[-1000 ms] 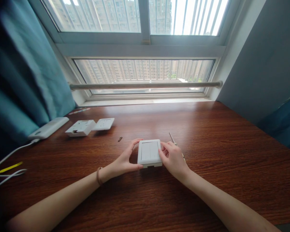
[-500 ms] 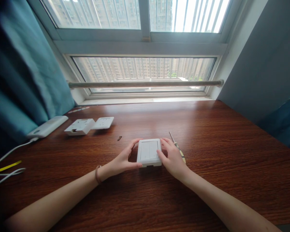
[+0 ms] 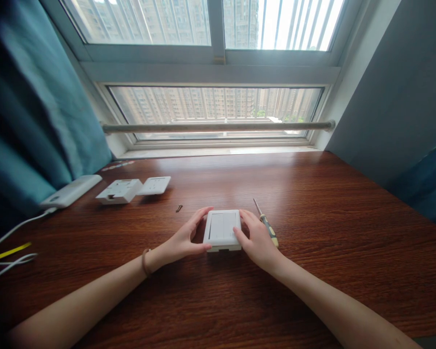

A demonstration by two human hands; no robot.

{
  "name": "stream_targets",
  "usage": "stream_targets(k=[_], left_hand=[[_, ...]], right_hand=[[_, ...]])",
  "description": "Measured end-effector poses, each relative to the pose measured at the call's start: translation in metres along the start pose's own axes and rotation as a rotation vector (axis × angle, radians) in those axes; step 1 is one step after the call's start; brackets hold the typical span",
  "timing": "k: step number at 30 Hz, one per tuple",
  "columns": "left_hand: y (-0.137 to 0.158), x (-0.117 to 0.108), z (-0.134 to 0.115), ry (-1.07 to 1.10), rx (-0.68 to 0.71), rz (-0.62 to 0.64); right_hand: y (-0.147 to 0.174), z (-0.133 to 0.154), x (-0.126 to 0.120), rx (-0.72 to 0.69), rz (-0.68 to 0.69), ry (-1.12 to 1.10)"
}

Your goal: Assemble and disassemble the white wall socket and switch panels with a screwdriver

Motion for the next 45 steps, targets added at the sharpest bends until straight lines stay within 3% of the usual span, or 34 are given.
stream_targets(k=[14, 30, 37, 45], left_hand=[[0.000, 0.005, -0.004, 0.082, -0.031, 0.057], [0.001, 0.009, -0.002, 0.133, -0.013, 0.070], [0.002, 0.009, -0.002, 0.176, 0.010, 0.075], [0.001, 0.006, -0.005, 0.038, -0.010, 0.084]], right_hand=[[0.000, -0.021, 0.008, 0.069, 0.017, -0.178], [0.001, -0.026, 0.024, 0.207, 0.195, -0.541], [-0.002, -0.017, 0.019, 0.221, 0.198, -0.540], [-0.002, -0.013, 0.013, 0.204, 0.187, -0.423]])
Point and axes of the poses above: each hand's wrist, its own y-axis away from the middle knuckle, its own x-axis out of the palm, z = x × y, the point moved 9 cm from there along -y, towards the middle knuckle, and after that the axes turned 3 degrees about x, right-handed, at the moved point
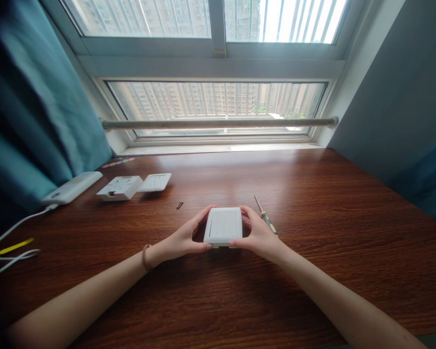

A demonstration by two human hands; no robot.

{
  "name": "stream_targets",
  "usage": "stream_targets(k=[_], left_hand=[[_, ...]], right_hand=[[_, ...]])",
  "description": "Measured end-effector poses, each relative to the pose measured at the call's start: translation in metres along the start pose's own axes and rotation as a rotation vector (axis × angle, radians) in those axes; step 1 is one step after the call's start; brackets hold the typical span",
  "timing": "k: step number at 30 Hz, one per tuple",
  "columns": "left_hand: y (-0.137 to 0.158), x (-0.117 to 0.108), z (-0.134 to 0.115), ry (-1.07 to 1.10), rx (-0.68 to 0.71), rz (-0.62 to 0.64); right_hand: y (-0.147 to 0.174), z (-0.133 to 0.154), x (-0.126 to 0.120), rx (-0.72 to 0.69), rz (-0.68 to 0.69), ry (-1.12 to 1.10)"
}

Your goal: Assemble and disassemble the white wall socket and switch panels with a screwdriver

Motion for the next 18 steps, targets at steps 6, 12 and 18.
stream_targets(k=[6, 12, 18], left_hand=[[0.0001, 0.0024, 0.0081, 0.072, -0.022, 0.022], [-0.0014, 0.0046, 0.0059, 0.195, -0.034, 0.026], [-0.0035, 0.0053, 0.0013, 0.243, -0.038, 0.035]], right_hand=[[0.0001, -0.0015, -0.0002, 0.057, 0.013, 0.020], [-0.0028, -0.0045, -0.0008, 0.075, 0.053, 0.051], [-0.0036, -0.0035, -0.0016, 0.055, 0.052, 0.071]])
Point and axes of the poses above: each hand's wrist, its own y-axis away from the middle knuckle, its own x-axis out of the palm, z = x × y, the point moved 9 cm from there along -y, towards the middle knuckle, and after that the axes turned 3 degrees about x, right-handed, at the moved point
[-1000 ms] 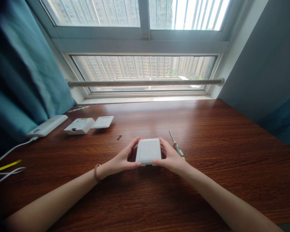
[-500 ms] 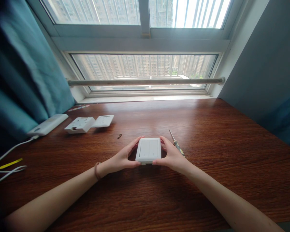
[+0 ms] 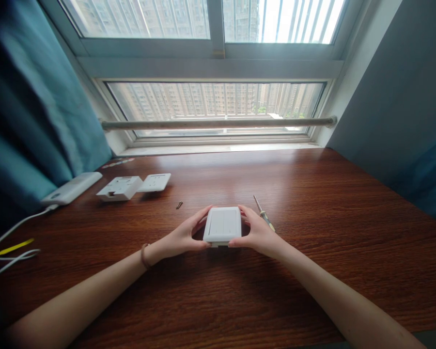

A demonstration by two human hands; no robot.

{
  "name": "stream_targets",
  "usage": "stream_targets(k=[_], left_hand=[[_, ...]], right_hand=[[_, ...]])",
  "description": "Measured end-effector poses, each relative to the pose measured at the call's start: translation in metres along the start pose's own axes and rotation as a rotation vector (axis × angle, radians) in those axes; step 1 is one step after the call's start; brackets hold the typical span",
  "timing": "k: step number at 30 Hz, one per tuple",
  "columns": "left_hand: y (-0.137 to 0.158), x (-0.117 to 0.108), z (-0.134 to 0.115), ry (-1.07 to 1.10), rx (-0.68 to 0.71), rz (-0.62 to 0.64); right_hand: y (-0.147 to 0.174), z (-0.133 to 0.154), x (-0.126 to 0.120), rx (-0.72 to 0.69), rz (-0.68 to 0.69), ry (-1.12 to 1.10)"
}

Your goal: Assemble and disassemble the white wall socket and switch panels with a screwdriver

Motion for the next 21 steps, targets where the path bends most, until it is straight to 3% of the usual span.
stream_targets(k=[8, 21], left_hand=[[-0.0007, -0.0060, 0.0081, 0.087, -0.007, -0.039], [-0.0014, 0.0009, 0.0014, 0.026, 0.021, 0.019]], right_hand=[[0.0009, 0.0014, -0.0002, -0.014, 0.002, 0.022], [0.0008, 0.0051, 0.0007, -0.023, -0.005, 0.058]])
Point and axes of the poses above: each hand's wrist, its own y-axis away from the middle knuckle, its own x-axis out of the palm, z = x × y, the point moved 9 cm from there along -y, towards the middle knuckle, and after that the axes turned 3 degrees about x, right-handed, at the moved point
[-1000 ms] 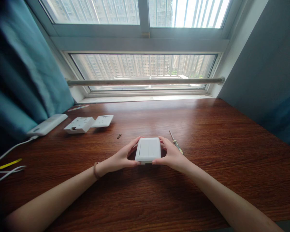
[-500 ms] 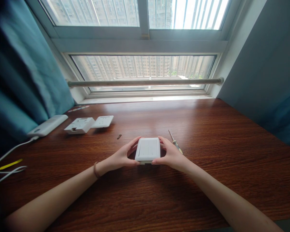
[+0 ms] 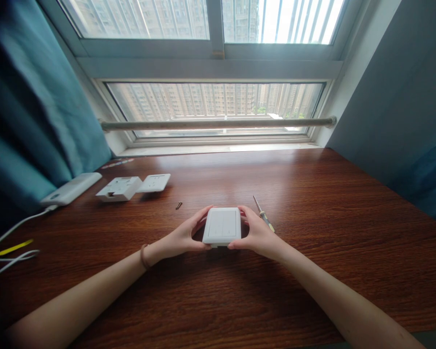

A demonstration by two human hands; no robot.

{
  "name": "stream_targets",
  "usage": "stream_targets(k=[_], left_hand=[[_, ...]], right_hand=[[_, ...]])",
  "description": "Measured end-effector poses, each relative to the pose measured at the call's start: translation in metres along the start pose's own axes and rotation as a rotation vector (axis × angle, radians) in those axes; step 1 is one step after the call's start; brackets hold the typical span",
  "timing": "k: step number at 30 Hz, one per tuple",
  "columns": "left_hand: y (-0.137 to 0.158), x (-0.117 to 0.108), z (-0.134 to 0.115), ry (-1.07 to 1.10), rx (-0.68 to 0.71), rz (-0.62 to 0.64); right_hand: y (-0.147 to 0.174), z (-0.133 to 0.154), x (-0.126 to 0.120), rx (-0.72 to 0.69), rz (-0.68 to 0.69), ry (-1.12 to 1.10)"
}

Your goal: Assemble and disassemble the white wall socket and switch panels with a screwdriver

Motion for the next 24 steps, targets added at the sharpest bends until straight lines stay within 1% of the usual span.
stream_targets(k=[6, 11, 15, 18, 21, 24], left_hand=[[-0.001, 0.000, -0.001, -0.029, 0.001, 0.009], [0.001, -0.002, 0.005, -0.060, -0.005, 0.004], [0.002, -0.006, 0.010, -0.063, 0.007, -0.026], [0.002, -0.007, 0.012, -0.061, 0.009, -0.047], [0.004, -0.006, 0.011, -0.067, 0.027, -0.062], [0.005, -0.004, 0.007, -0.092, 0.051, -0.073]], right_hand=[[0.002, 0.001, 0.005, -0.008, 0.027, 0.028], [0.001, -0.008, 0.006, -0.005, 0.011, 0.049], [-0.001, -0.015, 0.004, -0.071, -0.019, 0.175], [-0.002, -0.018, 0.003, -0.107, -0.035, 0.222], [-0.002, -0.021, 0.003, -0.110, -0.052, 0.203], [-0.002, -0.020, 0.005, -0.112, -0.041, 0.127]])
Point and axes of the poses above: each hand's wrist, its own y-axis away from the middle knuckle, its own x-axis out of the palm, z = x × y, the point moved 9 cm from there along -y, towards the middle knuckle, and after that the axes turned 3 degrees about x, right-handed, at the moved point
